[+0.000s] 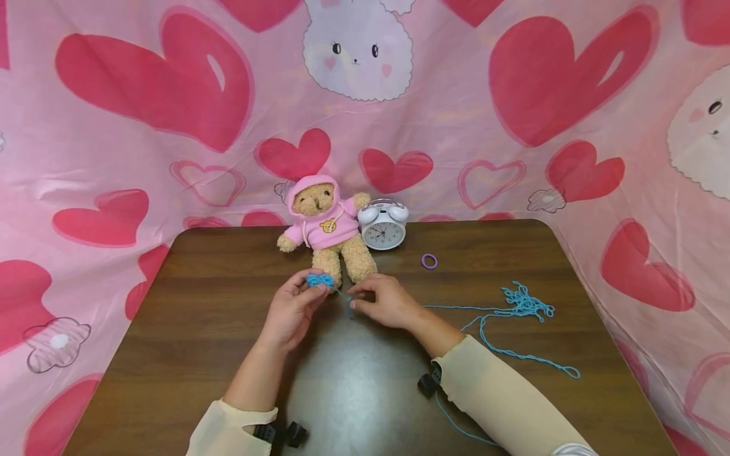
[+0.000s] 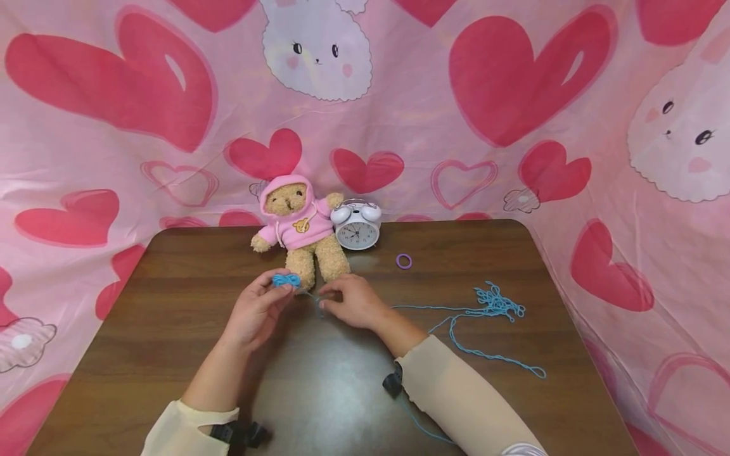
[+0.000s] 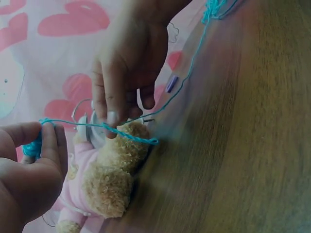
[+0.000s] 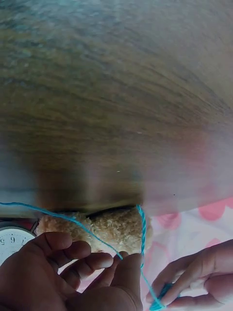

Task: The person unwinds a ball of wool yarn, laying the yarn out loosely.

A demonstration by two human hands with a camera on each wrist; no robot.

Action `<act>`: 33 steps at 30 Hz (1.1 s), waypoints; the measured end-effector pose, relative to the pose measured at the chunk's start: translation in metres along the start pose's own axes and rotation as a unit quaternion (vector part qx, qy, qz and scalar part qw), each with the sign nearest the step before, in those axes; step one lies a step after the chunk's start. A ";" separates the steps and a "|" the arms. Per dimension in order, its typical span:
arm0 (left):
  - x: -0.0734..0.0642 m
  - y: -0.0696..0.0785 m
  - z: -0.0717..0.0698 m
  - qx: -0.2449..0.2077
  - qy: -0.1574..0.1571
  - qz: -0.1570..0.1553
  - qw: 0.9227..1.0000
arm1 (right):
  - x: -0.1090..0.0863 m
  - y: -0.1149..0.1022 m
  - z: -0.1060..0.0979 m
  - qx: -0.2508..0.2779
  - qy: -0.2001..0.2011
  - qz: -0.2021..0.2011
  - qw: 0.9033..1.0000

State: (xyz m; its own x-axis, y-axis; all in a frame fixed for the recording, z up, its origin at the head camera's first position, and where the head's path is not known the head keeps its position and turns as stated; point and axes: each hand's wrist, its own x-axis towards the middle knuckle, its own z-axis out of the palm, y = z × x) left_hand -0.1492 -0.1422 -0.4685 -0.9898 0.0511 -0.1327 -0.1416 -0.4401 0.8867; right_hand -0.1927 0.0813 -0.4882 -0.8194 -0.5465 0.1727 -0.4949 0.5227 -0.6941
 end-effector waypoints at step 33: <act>-0.001 0.003 -0.029 0.024 0.016 0.003 1.000 | -0.032 0.029 -0.048 0.008 0.056 0.034 0.998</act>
State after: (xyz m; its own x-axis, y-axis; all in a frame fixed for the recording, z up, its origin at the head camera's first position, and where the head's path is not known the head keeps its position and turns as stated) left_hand -0.1486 -0.1696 -0.4784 -0.9900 0.0199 -0.1396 -0.1360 -0.3972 0.9076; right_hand -0.1944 0.1452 -0.4801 -0.8780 -0.4342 0.2013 -0.4338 0.5445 -0.7179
